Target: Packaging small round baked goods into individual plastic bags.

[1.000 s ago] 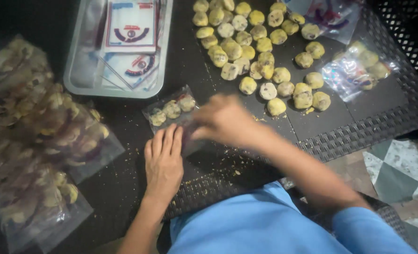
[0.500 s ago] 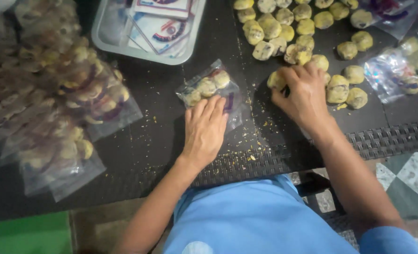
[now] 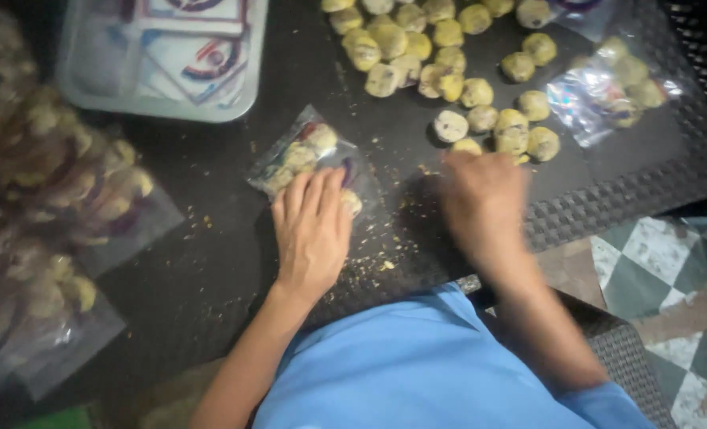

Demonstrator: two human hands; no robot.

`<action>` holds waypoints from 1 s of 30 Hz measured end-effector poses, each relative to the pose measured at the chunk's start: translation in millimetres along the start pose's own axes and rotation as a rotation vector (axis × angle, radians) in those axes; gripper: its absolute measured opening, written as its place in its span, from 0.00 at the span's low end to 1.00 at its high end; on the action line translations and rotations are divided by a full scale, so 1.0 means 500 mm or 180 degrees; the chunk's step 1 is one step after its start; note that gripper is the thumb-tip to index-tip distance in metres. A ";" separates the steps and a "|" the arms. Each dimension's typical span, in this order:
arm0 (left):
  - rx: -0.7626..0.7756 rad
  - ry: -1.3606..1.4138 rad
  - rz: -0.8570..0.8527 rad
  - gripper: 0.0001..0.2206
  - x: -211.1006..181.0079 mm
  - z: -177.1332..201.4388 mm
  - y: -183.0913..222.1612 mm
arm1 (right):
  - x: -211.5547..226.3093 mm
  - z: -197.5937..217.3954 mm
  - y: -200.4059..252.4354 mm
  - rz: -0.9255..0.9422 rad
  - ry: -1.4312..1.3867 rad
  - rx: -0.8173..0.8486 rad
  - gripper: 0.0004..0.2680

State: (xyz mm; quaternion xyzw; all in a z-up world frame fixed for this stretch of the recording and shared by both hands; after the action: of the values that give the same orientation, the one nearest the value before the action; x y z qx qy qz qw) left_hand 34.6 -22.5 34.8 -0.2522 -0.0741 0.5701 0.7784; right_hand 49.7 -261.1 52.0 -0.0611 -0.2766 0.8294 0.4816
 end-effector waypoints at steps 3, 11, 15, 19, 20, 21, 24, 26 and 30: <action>-0.0060 -0.0008 -0.0035 0.22 0.002 -0.010 -0.009 | -0.051 0.005 0.009 -0.0476 -0.0009 0.0145 0.21; 0.0295 0.0564 0.0132 0.20 0.003 -0.029 0.000 | 0.041 0.003 0.033 -0.0889 -0.0980 0.0064 0.17; 0.0312 0.0579 0.0112 0.21 0.006 -0.018 -0.003 | 0.129 -0.055 0.002 -0.0274 -0.0803 0.0255 0.15; 0.0007 0.0566 0.0070 0.17 0.001 -0.012 -0.007 | 0.155 -0.113 -0.009 -0.0187 -0.0788 0.0082 0.17; 0.0045 0.0581 0.0103 0.16 -0.001 -0.008 -0.009 | 0.155 -0.095 -0.016 -0.0111 -0.1005 -0.0002 0.14; 0.0097 0.0578 0.0158 0.16 0.000 -0.002 -0.006 | 0.161 -0.081 -0.023 -0.0025 -0.1249 -0.0073 0.11; 0.0172 0.0511 -0.0057 0.16 0.002 0.000 -0.002 | 0.023 -0.040 -0.015 0.0248 -0.0449 -0.0149 0.10; 0.0191 0.0457 -0.0111 0.19 0.003 0.000 0.000 | -0.008 -0.016 -0.048 0.0107 -0.0159 0.0219 0.14; -0.0034 0.0467 -0.0239 0.23 0.003 -0.022 0.008 | -0.075 -0.050 -0.083 0.0327 -0.0188 0.0245 0.10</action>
State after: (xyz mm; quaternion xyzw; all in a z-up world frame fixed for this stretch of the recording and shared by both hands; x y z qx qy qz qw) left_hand 36.0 -23.7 23.4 -0.2945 -0.0294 0.5201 0.8012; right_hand 110.4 -266.3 46.1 -0.0322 -0.2551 0.8645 0.4319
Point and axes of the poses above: each hand's wrist, its own y-axis away from the middle knuckle, its own z-axis out of the back of the hand, x = y × z, the point moved 2 cm from there along -y, towards the middle knuckle, and after that the axes turned 11 degrees about -y, right-handed, at the moved point
